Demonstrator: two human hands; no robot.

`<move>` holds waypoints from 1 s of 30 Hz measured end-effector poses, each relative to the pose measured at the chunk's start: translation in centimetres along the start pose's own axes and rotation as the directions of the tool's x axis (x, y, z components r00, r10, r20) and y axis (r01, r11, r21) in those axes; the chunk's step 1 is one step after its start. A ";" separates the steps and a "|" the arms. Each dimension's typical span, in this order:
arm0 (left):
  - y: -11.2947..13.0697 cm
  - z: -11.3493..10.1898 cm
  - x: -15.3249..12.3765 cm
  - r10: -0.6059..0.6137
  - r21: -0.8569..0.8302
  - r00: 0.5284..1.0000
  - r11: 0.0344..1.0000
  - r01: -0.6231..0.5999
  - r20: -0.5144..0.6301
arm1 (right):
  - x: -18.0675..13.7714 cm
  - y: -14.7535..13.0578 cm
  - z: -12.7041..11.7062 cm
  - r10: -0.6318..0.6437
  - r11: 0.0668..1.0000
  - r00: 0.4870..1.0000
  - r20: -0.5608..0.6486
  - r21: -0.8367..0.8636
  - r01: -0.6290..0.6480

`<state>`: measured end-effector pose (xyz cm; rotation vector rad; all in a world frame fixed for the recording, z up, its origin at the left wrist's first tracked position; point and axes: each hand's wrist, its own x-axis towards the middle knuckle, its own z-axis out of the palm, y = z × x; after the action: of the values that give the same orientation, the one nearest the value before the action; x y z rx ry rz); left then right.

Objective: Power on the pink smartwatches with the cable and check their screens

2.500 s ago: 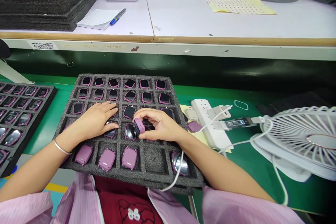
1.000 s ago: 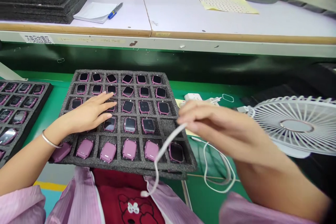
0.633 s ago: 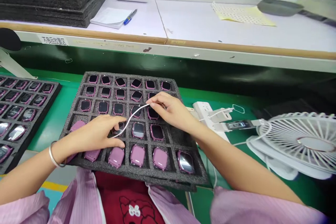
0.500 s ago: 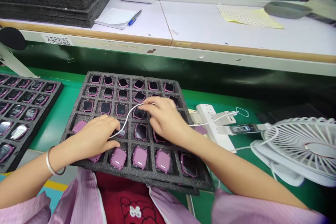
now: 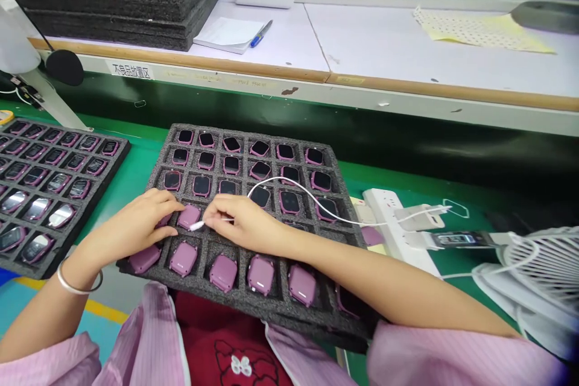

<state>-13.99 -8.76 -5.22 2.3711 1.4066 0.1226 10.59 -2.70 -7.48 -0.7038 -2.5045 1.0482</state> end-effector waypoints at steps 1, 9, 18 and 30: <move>-0.1 0.0 -0.2 -0.019 0.015 1.000 1.000 0.020 -0.014 | 0.3 0.0 0.1 0.025 1.000 0.998 -0.062 0.016 -0.024; -0.4 0.3 -1.5 -0.147 0.144 0.989 0.979 0.143 0.020 | 1.0 -0.9 2.9 0.043 0.914 0.995 0.091 -0.405 -0.002; -1.2 -0.2 -0.9 -0.153 0.093 0.988 0.984 0.150 0.024 | 1.4 -0.4 -0.1 0.191 0.940 0.981 0.019 -0.292 -0.177; 1.8 -2.4 3.5 -0.106 0.345 0.971 0.922 0.177 -0.213 | 1.3 0.7 0.9 0.144 0.884 0.990 0.000 -0.449 -0.129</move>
<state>-11.42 -5.85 -2.72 2.5922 1.8251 0.0560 9.31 -2.07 -8.51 -1.0093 -2.7896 0.5161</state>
